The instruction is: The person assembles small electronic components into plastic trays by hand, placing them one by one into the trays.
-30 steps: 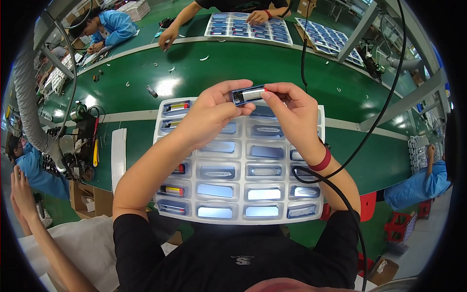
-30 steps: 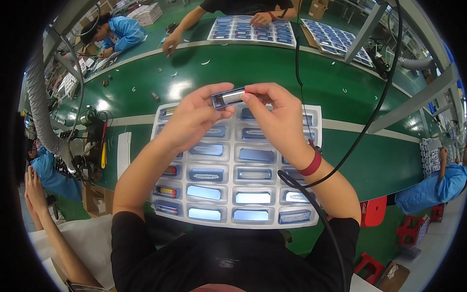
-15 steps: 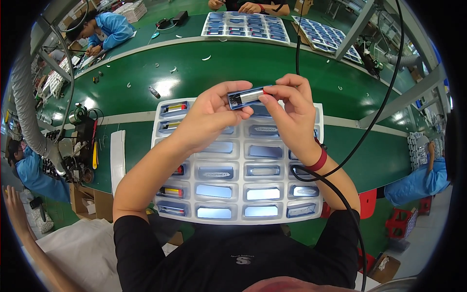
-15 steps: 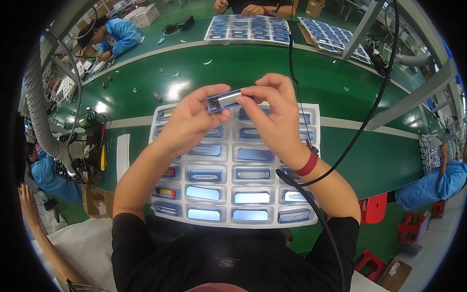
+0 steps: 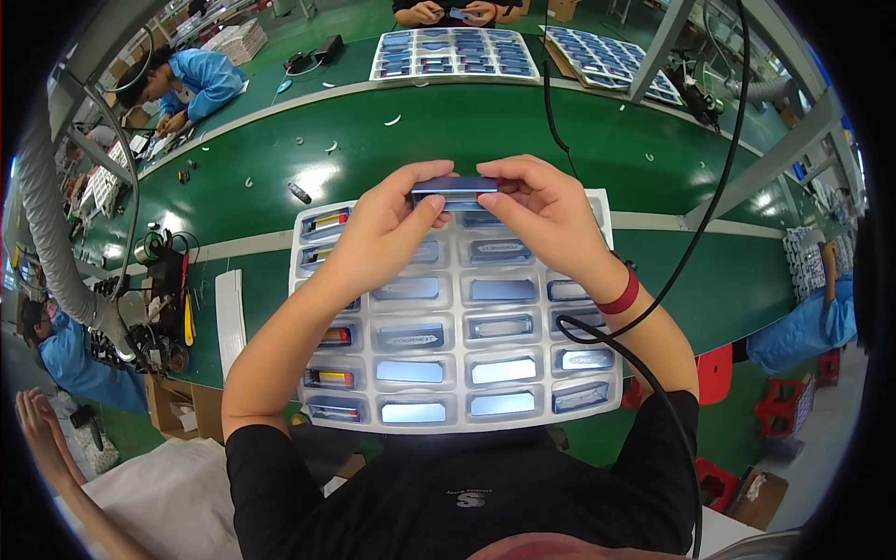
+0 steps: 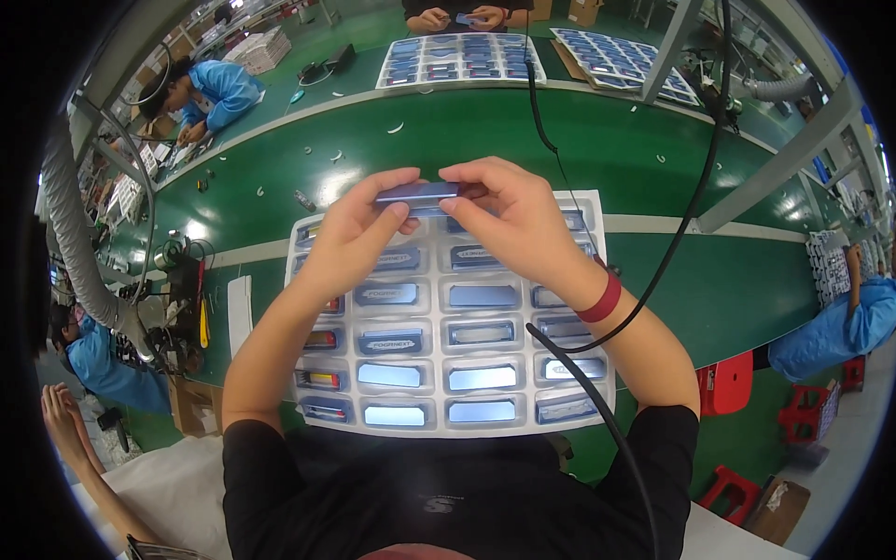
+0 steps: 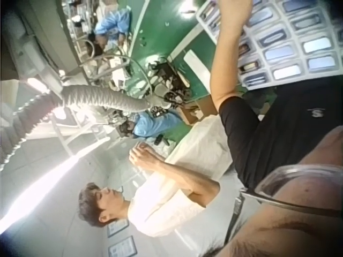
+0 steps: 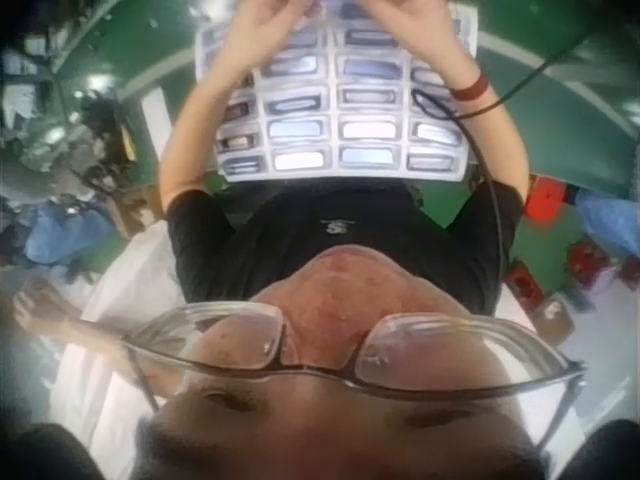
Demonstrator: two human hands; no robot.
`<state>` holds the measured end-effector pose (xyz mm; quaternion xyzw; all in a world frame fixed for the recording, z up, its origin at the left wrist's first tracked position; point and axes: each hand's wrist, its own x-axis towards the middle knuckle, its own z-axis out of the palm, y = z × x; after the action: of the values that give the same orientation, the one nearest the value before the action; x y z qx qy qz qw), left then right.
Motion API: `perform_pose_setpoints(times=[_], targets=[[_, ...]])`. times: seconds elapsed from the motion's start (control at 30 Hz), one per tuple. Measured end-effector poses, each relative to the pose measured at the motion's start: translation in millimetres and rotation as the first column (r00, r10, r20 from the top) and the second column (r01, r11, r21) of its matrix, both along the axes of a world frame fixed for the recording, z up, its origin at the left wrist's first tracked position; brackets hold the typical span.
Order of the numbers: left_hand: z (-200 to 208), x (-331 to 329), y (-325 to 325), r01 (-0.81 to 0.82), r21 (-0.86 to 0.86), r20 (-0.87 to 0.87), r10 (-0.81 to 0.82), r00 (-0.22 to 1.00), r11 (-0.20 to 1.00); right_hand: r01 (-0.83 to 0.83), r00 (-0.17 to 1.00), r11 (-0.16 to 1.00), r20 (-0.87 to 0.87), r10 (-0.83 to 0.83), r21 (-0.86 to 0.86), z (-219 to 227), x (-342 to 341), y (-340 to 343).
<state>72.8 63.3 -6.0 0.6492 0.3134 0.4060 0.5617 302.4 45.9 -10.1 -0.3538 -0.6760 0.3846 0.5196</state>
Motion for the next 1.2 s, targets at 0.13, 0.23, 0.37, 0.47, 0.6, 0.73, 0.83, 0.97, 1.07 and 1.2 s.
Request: perform_pose_setpoints(times=[0.13, 0.23, 0.37, 0.47, 0.6, 0.73, 0.83, 0.97, 1.07, 1.2], targets=[[1.4, -4.1, -2.3, -0.020, 0.311, -0.271, 0.108, 0.957, 0.950, 0.028, 0.961, 0.941, 0.250, -0.118, 0.336, 2.3, 5.8, -3.3], [5.8, -6.3, -10.4, 0.022, 0.687, -0.329, 0.283, 0.901, 0.727, 0.004, 0.893, 0.754, 0.337, -0.298, 0.657, 0.4, 2.6, -7.8], [3.4, -5.0, -9.7, -0.023, 0.748, -0.257, 0.320, 0.912, 0.664, 0.037, 0.896, 0.741, 0.307, -0.322, 0.670, 5.3, -5.8, -9.7], [7.3, -7.0, -11.4, -0.029, 0.756, -0.215, 0.289, 0.933, 0.654, -0.012, 0.894, 0.712, 0.327, -0.306, 0.702, 11.5, -5.1, -3.4], [4.0, -11.4, -1.9, -0.053, 0.737, -0.245, 0.339, 0.908, 0.674, 0.013, 0.864, 0.739, 0.365, -0.348, 0.673, 3.2, -20.2, 7.6], [5.4, -33.8, 23.8, 0.030, 0.416, -0.420, 0.162, 0.893, 0.909, -0.034, 0.883, 0.933, 0.449, -0.139, 0.357, 7.7, -23.8, 27.4], [-6.4, -78.7, 83.7, -0.188, 0.290, -0.378, 0.293, 0.878, 0.938, -0.029, 0.905, 0.999, 0.423, 0.034, -0.018, -4.2, -30.9, 52.9], [-129.4, -218.7, 175.1, -0.111, 0.678, -0.569, 0.615, 0.546, 0.726, -0.126, 0.879, 0.992, 0.464, 0.112, 0.000, -14.3, -73.2, 62.7], [-169.9, -200.7, 177.3, 0.005, 0.609, -0.705, 0.538, 0.462, 0.793, -0.098, 0.773, 0.973, 0.631, -0.059, 0.211, -33.5, -53.1, 59.8], [-169.5, -200.4, 180.4, -0.020, 0.496, -0.769, 0.449, 0.454, 0.868, -0.081, 0.695, 0.952, 0.701, -0.159, 0.296, -41.1, -45.5, 47.9]])
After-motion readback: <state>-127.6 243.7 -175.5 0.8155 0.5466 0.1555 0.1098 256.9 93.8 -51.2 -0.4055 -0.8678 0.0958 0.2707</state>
